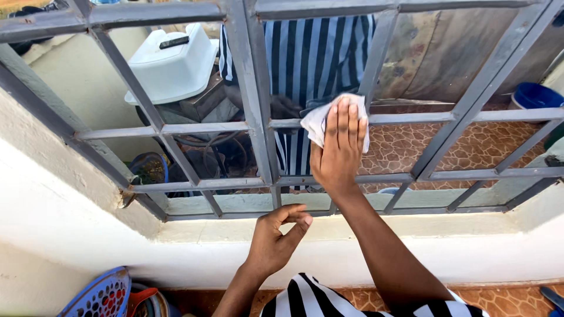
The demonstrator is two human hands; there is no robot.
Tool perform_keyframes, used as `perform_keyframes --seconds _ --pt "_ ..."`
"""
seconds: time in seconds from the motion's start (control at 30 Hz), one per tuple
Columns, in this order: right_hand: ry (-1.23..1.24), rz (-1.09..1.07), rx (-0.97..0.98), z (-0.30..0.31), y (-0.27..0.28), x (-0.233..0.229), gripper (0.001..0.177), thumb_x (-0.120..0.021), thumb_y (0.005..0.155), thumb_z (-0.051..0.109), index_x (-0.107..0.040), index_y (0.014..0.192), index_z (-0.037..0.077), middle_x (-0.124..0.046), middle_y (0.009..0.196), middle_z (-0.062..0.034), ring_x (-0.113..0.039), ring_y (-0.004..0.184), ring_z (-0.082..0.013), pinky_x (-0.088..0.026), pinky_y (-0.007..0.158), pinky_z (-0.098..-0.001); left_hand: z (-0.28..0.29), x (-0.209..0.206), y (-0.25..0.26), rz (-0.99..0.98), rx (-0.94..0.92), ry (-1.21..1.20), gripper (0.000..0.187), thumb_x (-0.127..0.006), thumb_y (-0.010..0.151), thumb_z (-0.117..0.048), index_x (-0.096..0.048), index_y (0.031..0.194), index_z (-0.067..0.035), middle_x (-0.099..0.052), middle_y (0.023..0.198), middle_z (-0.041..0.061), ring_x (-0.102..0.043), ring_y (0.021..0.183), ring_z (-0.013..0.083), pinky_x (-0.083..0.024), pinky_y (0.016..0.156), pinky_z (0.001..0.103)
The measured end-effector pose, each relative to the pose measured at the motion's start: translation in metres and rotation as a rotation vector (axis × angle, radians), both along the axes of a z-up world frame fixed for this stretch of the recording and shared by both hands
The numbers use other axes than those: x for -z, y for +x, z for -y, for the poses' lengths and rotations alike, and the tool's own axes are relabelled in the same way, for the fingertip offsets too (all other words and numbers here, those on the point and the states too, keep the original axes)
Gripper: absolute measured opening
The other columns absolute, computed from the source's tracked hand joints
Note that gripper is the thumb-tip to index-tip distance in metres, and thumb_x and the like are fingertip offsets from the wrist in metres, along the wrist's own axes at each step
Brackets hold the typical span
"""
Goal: The person wipes a glass window pane using a cloth by hand, moving the cloth across different sections of the glass.
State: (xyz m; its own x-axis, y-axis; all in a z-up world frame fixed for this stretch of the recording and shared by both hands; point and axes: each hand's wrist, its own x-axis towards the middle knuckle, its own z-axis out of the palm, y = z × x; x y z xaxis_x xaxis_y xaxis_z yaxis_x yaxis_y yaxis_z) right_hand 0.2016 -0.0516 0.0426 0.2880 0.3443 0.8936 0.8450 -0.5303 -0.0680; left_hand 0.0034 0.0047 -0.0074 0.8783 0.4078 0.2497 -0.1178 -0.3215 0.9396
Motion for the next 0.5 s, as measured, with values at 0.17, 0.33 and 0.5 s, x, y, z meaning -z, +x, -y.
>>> perform_keyframes --seconds 0.17,0.33,0.5 --pt "0.102 0.112 -0.022 -0.011 0.032 -0.072 0.067 -0.055 0.106 0.021 -0.029 0.161 -0.006 -0.029 0.169 -0.0241 -0.02 0.161 -0.0408 -0.008 0.134 -0.0579 0.009 -0.002 0.02 0.051 0.035 -0.007 0.042 -0.073 0.093 -0.025 -0.068 0.123 0.004 -0.081 0.099 0.014 -0.077 0.098 0.0191 -0.061 0.087 0.033" --pt "0.073 0.068 -0.071 -0.002 0.023 -0.045 0.068 -0.055 0.104 0.022 -0.029 0.162 -0.005 -0.027 0.169 -0.0248 -0.018 0.161 -0.0399 -0.006 0.133 -0.0576 0.017 -0.005 0.022 -0.02 0.069 0.035 0.043 -0.072 0.093 -0.026 -0.068 0.123 0.004 -0.081 0.1 0.013 -0.078 0.097 0.0182 -0.06 0.087 0.031" --pt "0.012 0.058 -0.016 0.003 0.035 -0.028 0.065 -0.054 0.105 0.025 -0.032 0.16 -0.001 -0.028 0.168 -0.0227 -0.02 0.159 -0.0375 -0.006 0.13 -0.0581 0.015 -0.004 0.024 0.006 0.053 -0.023 0.044 -0.072 0.093 -0.025 -0.066 0.125 0.005 -0.08 0.102 0.015 -0.077 0.099 0.019 -0.061 0.088 0.031"
